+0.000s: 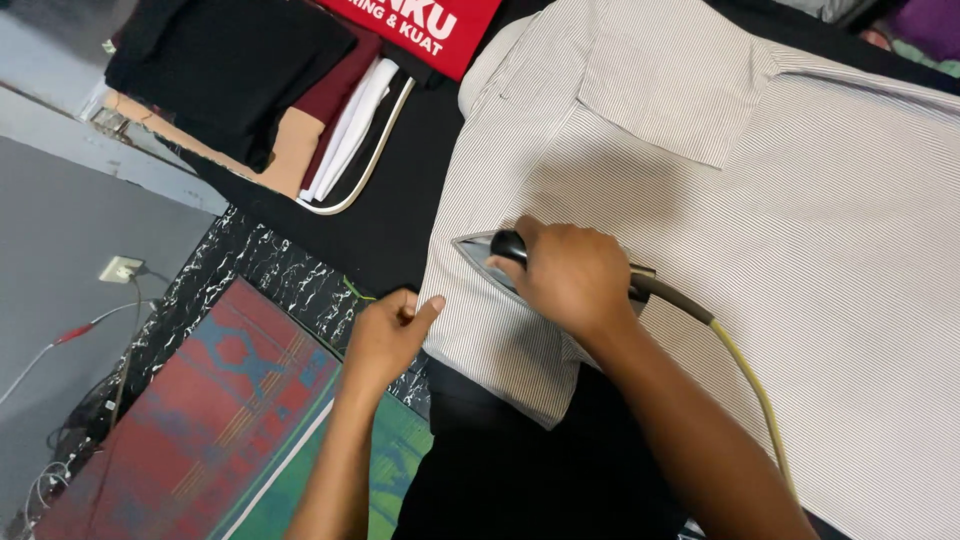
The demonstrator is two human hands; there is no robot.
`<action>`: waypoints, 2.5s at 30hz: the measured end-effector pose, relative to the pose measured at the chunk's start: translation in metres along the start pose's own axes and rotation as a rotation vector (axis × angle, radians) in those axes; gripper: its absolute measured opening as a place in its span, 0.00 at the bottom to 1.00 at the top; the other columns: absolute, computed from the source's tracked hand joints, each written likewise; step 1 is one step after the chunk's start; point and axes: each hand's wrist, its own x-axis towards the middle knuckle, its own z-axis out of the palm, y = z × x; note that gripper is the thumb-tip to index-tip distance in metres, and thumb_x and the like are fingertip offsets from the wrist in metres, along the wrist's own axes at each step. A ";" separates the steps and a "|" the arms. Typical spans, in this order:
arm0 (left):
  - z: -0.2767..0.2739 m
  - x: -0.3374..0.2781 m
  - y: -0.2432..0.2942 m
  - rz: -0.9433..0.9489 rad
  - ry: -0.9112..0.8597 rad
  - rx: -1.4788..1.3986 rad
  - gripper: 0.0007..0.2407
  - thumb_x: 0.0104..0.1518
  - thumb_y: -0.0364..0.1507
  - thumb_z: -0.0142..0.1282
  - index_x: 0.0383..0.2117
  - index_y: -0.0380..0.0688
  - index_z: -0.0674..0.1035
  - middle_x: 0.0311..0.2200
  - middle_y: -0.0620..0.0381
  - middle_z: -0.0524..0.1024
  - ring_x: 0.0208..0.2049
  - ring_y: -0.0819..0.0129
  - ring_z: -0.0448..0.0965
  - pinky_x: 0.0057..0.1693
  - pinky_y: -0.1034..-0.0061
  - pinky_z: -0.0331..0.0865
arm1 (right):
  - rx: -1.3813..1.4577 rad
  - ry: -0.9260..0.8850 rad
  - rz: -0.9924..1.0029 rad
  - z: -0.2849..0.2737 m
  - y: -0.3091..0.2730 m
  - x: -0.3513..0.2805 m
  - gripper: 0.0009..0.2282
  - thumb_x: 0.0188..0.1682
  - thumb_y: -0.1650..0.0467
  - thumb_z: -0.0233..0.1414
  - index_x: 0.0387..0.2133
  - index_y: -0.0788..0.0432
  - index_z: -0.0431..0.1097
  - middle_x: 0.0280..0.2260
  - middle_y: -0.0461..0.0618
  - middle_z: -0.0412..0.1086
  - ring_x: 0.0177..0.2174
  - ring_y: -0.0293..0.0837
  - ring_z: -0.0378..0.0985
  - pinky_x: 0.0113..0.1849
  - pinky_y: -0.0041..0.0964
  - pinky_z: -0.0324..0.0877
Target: The person irons a white striped short-sleeved shirt on a black ironing board. They smooth the fabric with their hands and use a steam iron to press the front, collar, and sleeves. The person flips the shirt over to iron the back and continues smoothing the fabric.
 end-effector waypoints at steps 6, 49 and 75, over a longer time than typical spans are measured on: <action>0.030 -0.002 -0.045 -0.048 0.115 -0.130 0.15 0.59 0.44 0.60 0.29 0.46 0.83 0.24 0.52 0.81 0.34 0.52 0.83 0.43 0.61 0.72 | -0.005 -0.025 -0.076 -0.001 -0.017 0.016 0.16 0.50 0.55 0.54 0.41 0.52 0.74 0.24 0.53 0.76 0.30 0.58 0.84 0.31 0.53 0.76; 0.056 -0.060 -0.171 -0.143 -0.154 -0.905 0.16 0.62 0.30 0.56 0.48 0.25 0.79 0.35 0.42 0.84 0.33 0.57 0.87 0.46 0.59 0.81 | -0.030 -0.189 -0.484 0.021 -0.062 -0.019 0.17 0.49 0.55 0.55 0.43 0.52 0.77 0.27 0.56 0.78 0.32 0.60 0.84 0.34 0.54 0.78; 0.063 -0.074 -0.176 -0.021 -0.048 -0.868 0.10 0.65 0.30 0.53 0.41 0.32 0.81 0.32 0.51 0.81 0.37 0.64 0.85 0.49 0.65 0.80 | 0.015 -0.141 -0.313 0.015 -0.072 -0.025 0.16 0.53 0.57 0.52 0.41 0.57 0.73 0.26 0.57 0.77 0.31 0.60 0.84 0.33 0.55 0.78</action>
